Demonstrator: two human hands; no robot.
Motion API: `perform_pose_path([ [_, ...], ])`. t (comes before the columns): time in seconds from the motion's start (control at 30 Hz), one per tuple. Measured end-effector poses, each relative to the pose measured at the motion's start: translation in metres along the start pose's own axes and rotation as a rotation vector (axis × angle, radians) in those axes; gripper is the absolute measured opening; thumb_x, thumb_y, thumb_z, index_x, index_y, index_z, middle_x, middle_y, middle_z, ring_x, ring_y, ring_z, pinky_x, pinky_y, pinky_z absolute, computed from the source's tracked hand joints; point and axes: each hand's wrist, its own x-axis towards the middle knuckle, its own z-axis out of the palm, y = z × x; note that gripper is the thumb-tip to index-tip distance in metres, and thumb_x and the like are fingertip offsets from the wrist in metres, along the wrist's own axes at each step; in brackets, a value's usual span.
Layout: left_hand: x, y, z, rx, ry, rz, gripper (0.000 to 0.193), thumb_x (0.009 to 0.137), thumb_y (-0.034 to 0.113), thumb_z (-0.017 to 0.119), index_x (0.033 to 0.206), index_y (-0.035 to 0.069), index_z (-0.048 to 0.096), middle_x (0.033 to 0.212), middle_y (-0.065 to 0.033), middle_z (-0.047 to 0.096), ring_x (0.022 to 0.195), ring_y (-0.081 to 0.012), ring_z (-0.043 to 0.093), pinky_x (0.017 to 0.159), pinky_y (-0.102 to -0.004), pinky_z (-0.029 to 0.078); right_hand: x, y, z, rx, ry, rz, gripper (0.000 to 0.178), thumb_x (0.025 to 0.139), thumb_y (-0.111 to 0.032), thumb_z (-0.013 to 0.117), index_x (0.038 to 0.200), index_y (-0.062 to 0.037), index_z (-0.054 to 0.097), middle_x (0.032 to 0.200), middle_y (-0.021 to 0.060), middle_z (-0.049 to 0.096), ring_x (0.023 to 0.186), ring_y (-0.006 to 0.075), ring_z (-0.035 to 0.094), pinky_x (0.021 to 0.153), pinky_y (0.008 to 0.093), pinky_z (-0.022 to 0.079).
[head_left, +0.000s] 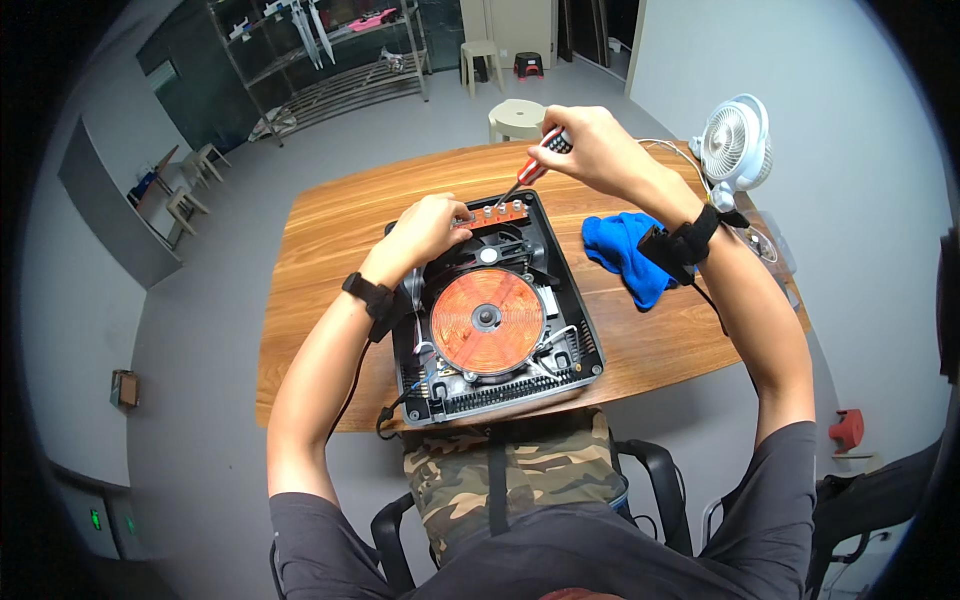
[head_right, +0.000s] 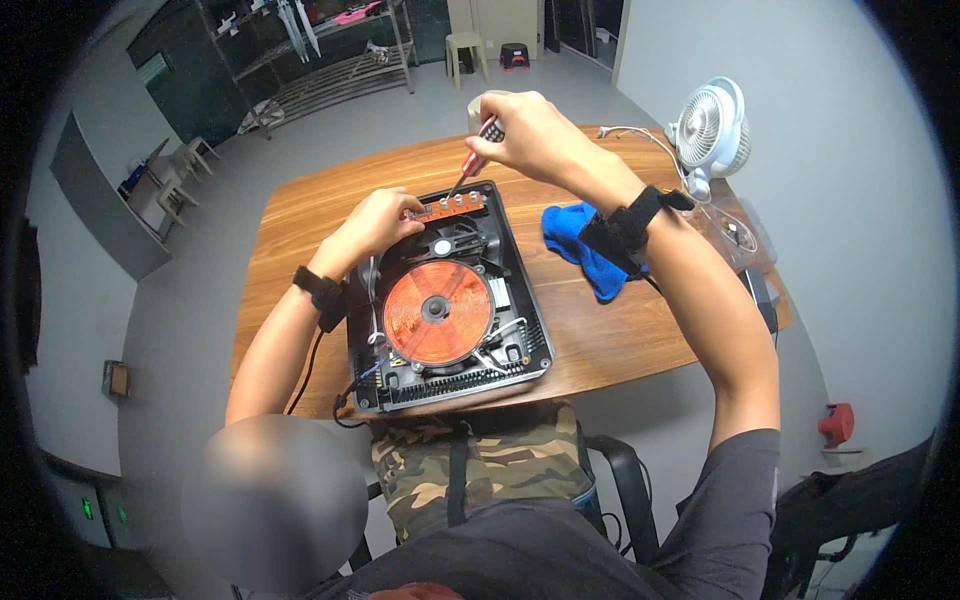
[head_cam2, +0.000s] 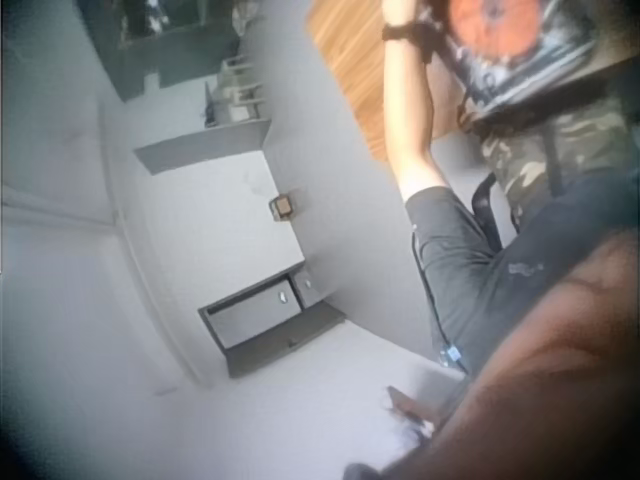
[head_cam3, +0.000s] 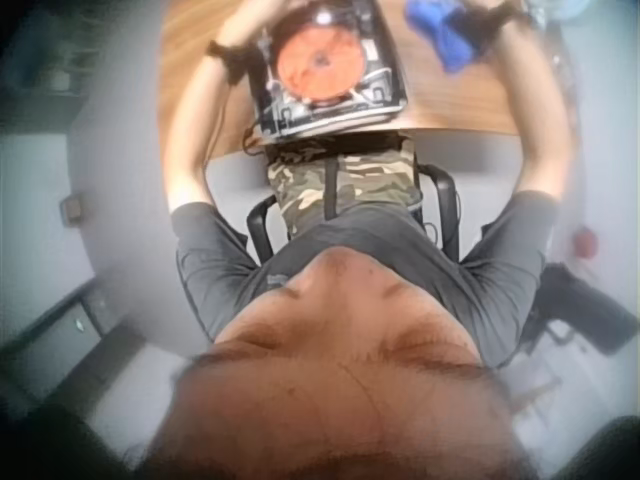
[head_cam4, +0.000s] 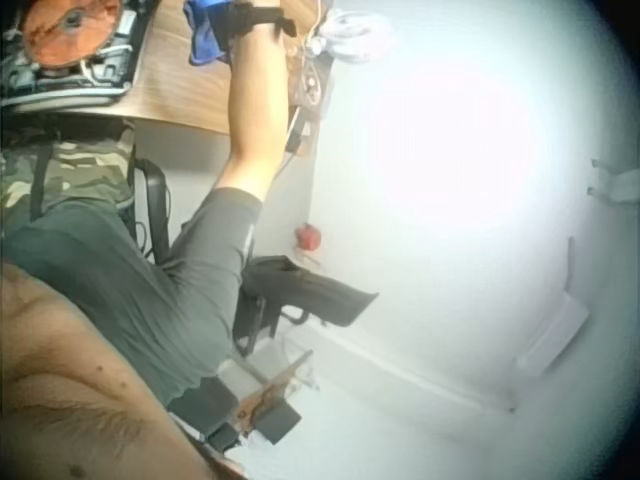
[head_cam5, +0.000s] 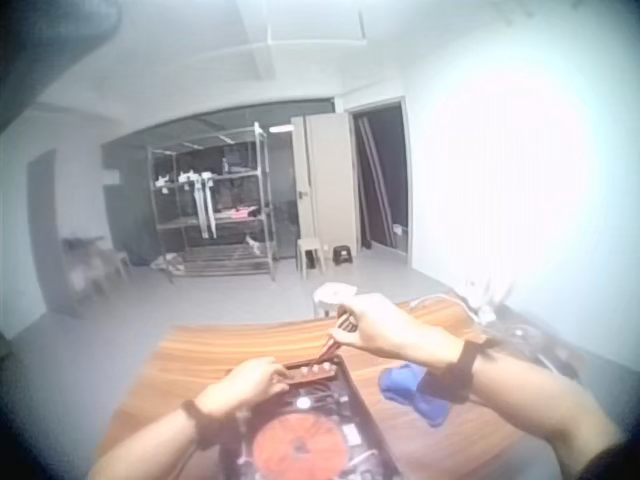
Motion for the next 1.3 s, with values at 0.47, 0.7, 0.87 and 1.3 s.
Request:
perform_pose_path([
  [0.47, 0.057, -0.001, 0.02, 0.007, -0.188, -0.093, 0.032, 0.078, 0.017, 0.083, 0.107, 0.004, 0.077, 0.101, -0.0179, 0.075, 0.095, -0.0347, 0.072, 0.085, -0.0417, 0.056, 0.024, 0.053, 0.025, -0.163, -0.168, 0.009, 0.03, 0.086, -0.024, 0.076, 0.091, 0.0034, 0.064, 0.084, 0.02, 0.071, 0.084, 0.0388, 0.071, 0.075, 0.045, 0.058],
  [0.7, 0.07, 0.01, 0.009, -0.029, -0.231, -0.146, 0.033, 0.072, 0.014, 0.087, 0.101, 0.0, 0.078, 0.096, -0.019, 0.076, 0.09, -0.0337, 0.074, 0.082, -0.04, 0.057, 0.025, 0.068, 0.028, -0.156, -0.228, 0.065, 0.036, 0.086, -0.031, 0.077, 0.095, 0.0014, 0.064, 0.092, 0.0199, 0.071, 0.088, 0.038, 0.071, 0.076, 0.0442, 0.057],
  [0.87, 0.07, 0.011, 0.009, 0.026, -0.238, -0.158, 0.032, 0.071, 0.012, 0.086, 0.1, 0.0, 0.078, 0.095, -0.0197, 0.076, 0.088, -0.0328, 0.074, 0.081, -0.0403, 0.057, 0.026, 0.07, 0.027, -0.143, -0.233, 0.07, 0.036, 0.086, -0.031, 0.077, 0.095, 0.0011, 0.065, 0.09, 0.0201, 0.071, 0.087, 0.0383, 0.071, 0.076, 0.0443, 0.057],
  [1.3, 0.074, 0.003, 0.016, 0.032, -0.225, -0.147, 0.032, 0.069, 0.016, 0.088, 0.097, 0.004, 0.079, 0.093, -0.0184, 0.076, 0.089, -0.034, 0.073, 0.082, -0.0413, 0.057, 0.033, 0.063, 0.029, -0.168, -0.262, 0.025, 0.034, 0.086, -0.028, 0.077, 0.099, 0.0017, 0.065, 0.091, 0.0202, 0.071, 0.087, 0.0375, 0.071, 0.077, 0.0451, 0.058],
])
